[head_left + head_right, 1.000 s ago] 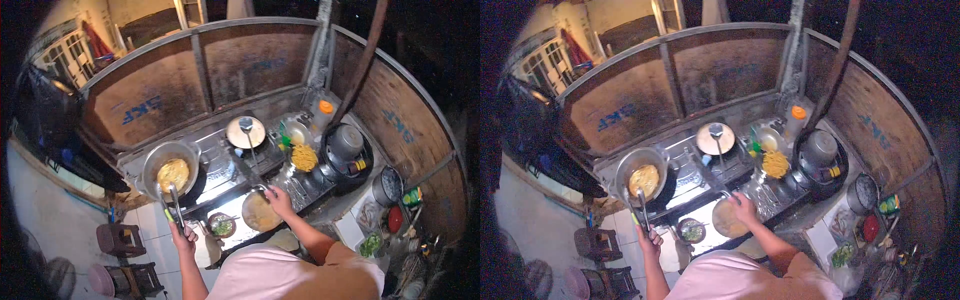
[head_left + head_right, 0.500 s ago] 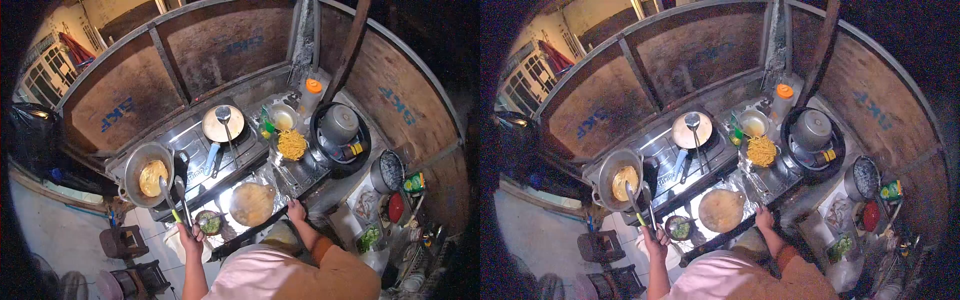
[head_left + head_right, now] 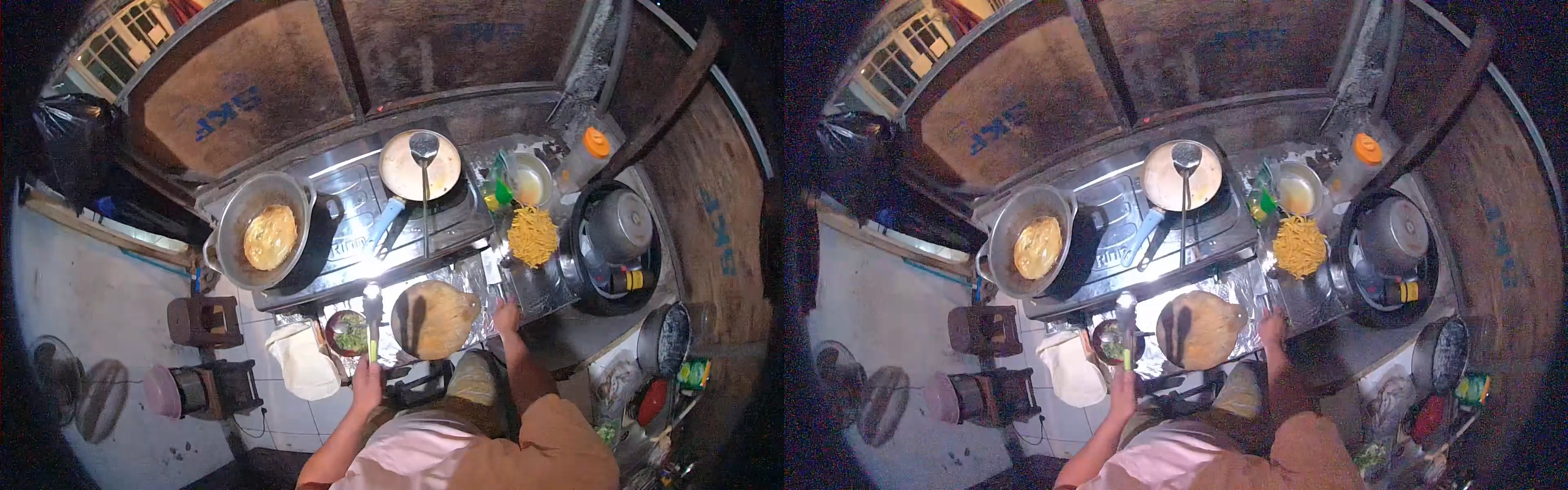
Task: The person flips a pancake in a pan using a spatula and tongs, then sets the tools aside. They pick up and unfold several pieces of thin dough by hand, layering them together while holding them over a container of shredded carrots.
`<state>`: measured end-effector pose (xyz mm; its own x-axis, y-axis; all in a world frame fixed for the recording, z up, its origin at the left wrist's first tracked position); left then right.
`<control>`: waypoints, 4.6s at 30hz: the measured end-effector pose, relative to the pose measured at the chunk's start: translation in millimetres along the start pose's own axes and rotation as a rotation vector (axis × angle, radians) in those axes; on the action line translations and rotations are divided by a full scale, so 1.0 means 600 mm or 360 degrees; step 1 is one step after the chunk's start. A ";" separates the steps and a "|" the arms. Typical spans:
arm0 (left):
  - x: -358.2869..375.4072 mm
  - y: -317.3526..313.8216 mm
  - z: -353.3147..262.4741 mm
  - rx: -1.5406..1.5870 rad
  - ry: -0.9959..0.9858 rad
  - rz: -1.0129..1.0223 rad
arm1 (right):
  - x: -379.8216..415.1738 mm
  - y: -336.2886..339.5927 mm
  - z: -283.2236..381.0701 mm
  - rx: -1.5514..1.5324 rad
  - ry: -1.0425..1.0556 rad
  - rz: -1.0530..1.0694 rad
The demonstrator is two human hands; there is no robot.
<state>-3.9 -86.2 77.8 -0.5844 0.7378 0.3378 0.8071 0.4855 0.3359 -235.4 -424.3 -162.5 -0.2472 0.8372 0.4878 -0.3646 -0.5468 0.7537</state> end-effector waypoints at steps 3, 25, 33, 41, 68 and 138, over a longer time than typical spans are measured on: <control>-0.022 -0.034 0.049 -0.0249 -0.0015 -0.0029 | -0.010 0.009 0.017 0.0048 0.0084 0.0011; -0.514 -0.018 -0.290 -0.1187 0.0008 -0.0041 | 0.172 0.043 0.025 -0.0273 0.0894 -0.0382; -0.514 -0.049 -0.270 -0.0855 -0.0257 -0.0154 | 0.226 0.102 0.081 -0.0097 0.1258 -0.0264; -0.289 -0.021 -0.270 -0.0290 -0.0658 -0.0167 | 0.256 0.125 0.165 -0.0157 0.1589 -0.0287; 0.159 0.338 0.590 0.0430 0.0264 -0.1197 | 0.495 -0.259 0.361 -0.0443 0.2212 0.0997; 0.286 0.586 0.227 -0.0238 -0.0677 -0.1112 | 0.620 -0.363 0.772 0.0590 0.2146 0.1022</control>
<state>191.2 274.7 134.3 -0.8408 0.4186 -0.3432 0.2331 0.8522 0.4683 167.7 10.3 59.1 -0.9473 -0.2725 0.1684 0.3037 -0.5970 0.7425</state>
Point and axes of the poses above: each hand's wrist, its own x-axis away from the middle knuckle, its own y-axis out of the back of the hand, z = x × y, the point moved 5 cm from there along -x, towards the middle knuckle, and after that the axes turned 15 degrees about z, right-handed, at the moved point
